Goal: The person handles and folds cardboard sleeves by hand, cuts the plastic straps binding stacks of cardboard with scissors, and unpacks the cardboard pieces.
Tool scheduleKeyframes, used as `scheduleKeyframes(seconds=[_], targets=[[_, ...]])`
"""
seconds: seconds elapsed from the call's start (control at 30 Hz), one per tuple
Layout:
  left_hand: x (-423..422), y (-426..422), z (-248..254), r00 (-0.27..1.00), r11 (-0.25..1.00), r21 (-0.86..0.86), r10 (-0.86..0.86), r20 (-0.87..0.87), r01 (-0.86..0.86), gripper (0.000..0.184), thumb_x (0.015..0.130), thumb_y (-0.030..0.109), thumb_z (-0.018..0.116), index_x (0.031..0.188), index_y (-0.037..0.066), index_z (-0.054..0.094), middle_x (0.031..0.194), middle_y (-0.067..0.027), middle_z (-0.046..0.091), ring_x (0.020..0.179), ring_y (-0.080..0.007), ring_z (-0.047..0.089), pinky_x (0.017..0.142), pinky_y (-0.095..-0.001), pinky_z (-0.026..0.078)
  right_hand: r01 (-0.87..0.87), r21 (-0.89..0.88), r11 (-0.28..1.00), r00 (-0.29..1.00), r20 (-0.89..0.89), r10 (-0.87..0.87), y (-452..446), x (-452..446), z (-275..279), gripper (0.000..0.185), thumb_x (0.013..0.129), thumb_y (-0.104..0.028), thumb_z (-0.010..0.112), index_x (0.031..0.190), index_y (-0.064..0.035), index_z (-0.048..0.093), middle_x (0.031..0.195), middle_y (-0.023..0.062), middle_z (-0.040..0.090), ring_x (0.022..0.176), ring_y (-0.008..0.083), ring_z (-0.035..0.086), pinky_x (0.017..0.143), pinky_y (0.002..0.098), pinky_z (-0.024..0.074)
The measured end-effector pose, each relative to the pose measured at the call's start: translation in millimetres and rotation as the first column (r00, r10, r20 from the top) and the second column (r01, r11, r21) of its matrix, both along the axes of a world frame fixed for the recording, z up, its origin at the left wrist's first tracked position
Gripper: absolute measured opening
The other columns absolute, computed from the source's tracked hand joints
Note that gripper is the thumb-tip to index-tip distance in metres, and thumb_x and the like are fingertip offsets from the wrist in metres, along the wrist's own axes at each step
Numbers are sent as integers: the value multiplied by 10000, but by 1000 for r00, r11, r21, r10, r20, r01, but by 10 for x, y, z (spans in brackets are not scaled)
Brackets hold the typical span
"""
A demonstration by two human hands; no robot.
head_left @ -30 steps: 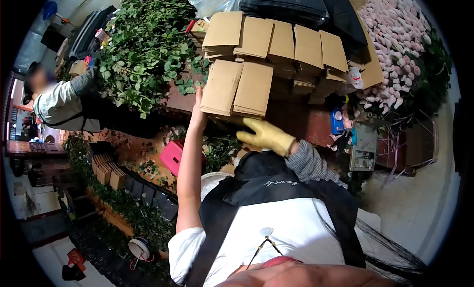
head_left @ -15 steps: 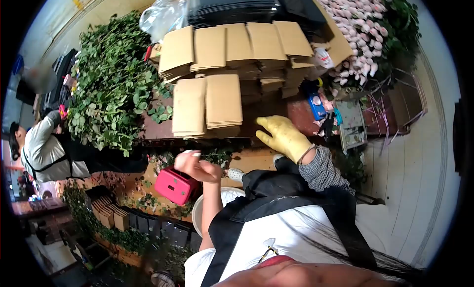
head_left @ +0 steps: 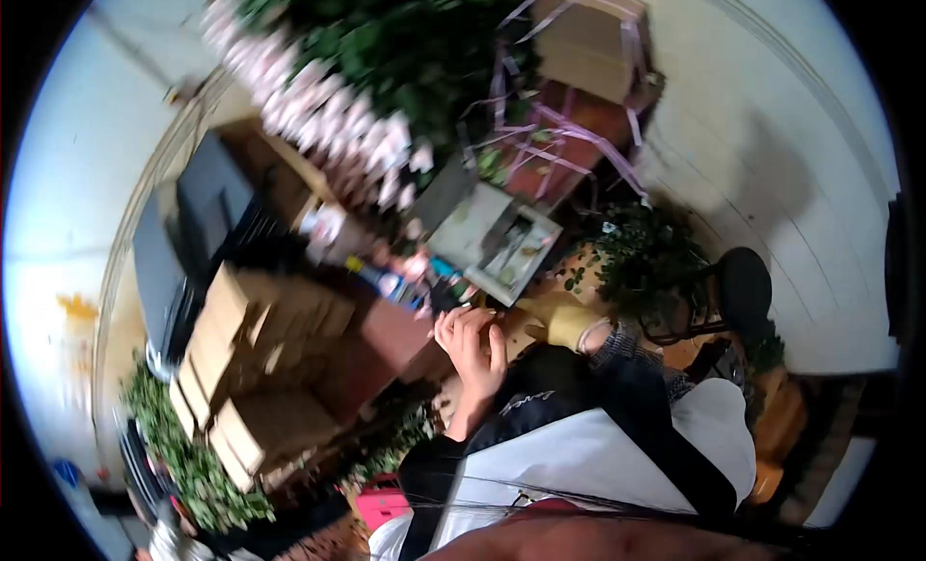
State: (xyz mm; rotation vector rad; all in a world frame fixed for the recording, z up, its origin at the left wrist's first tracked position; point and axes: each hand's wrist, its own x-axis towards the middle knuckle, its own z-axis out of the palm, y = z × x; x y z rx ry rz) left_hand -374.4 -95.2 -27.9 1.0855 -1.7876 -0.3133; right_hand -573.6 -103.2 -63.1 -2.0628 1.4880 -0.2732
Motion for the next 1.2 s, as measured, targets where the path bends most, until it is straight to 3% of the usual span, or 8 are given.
scheduleKeyframes(seconds=[0.1, 0.23, 0.53, 0.7, 0.83, 0.87, 0.9, 1.2], targets=[[-791, -459, -135, 994, 994, 39, -105, 12, 104, 183, 870, 99, 645, 1051, 80, 625, 1095, -77, 652, 1145, -323, 549, 1095, -518, 298, 208, 23, 978, 966, -163, -202, -64, -962, -26, 427, 872, -316, 681, 1219, -74, 623, 1032, 201, 704, 987, 375, 664, 827, 484, 521], [-1810, -1065, -168, 979, 976, 97, -201, 44, 197, 186, 901, 76, 614, 1087, 62, 618, 1123, -112, 627, 1165, -353, 529, 1091, -506, 318, 387, 116, 915, 918, 51, -394, -356, -1911, 173, 564, 910, -342, 651, 1385, -60, 539, 1132, 215, 688, 1050, 385, 649, 895, 468, 510], [-2695, -1932, -529, 972, 928, 300, -234, 2, 222, 297, 861, 53, 660, 1153, 22, 617, 1154, -153, 627, 1147, -367, 541, 1020, -456, 397, 350, 266, 898, 902, 165, -400, -1222, -2677, -250, 517, 926, -342, 651, 1344, -55, 551, 1190, 232, 669, 1059, 408, 650, 921, 459, 513], [-3155, -2557, -705, 991, 898, 425, -71, -114, 113, 401, 919, 64, 631, 1295, -18, 517, 1196, -204, 555, 1134, -358, 531, 986, -433, 425, 482, 93, 871, 815, 316, -485, -1650, -3636, -240, 562, 954, -346, 643, 1399, -30, 514, 1275, 216, 641, 1148, 342, 639, 988, 402, 499], [-3469, -2762, -594, 983, 881, 470, 30, -181, 60, 356, 968, 80, 597, 1298, -18, 507, 1193, -194, 552, 1101, -329, 561, 974, -425, 441, 754, 121, 646, 364, 741, -564, -2428, -4618, -443, 539, 994, -95, 616, 1487, -17, 414, 1456, 157, 519, 1340, 242, 502, 1093, 368, 424], [-3548, -2773, -592, 970, 879, 473, 63, -234, 57, 350, 976, 83, 592, 1300, -17, 504, 1194, -192, 551, 1085, -318, 577, 963, -416, 455, 771, -228, 594, 561, 685, -465, -2744, -4868, -504, 565, 988, -119, 635, 1498, -37, 405, 1449, 146, 511, 1296, 251, 529, 1070, 364, 446], [-3551, -2756, -707, 977, 879, 473, 44, -208, 61, 353, 983, 81, 590, 1309, -20, 497, 1197, -188, 551, 1059, -294, 602, 928, -393, 486, 766, -248, 593, 560, 711, -426, -3043, -5165, -528, 586, 990, -198, 649, 1501, -52, 404, 1469, 143, 489, 1275, 254, 545, 1062, 357, 458], [-3459, -1867, -801, 755, 619, 624, 653, -70, -477, 221, 942, 87, 603, 1151, 16, 605, 1076, -174, 632, 1083, -362, 591, 950, -423, 464, 685, 58, 727, 525, 652, -547, -5173, -6061, -109, 419, 1019, -222, 522, 1368, 9, 491, 1362, 161, 516, 1191, 252, 558, 986, 346, 497]])
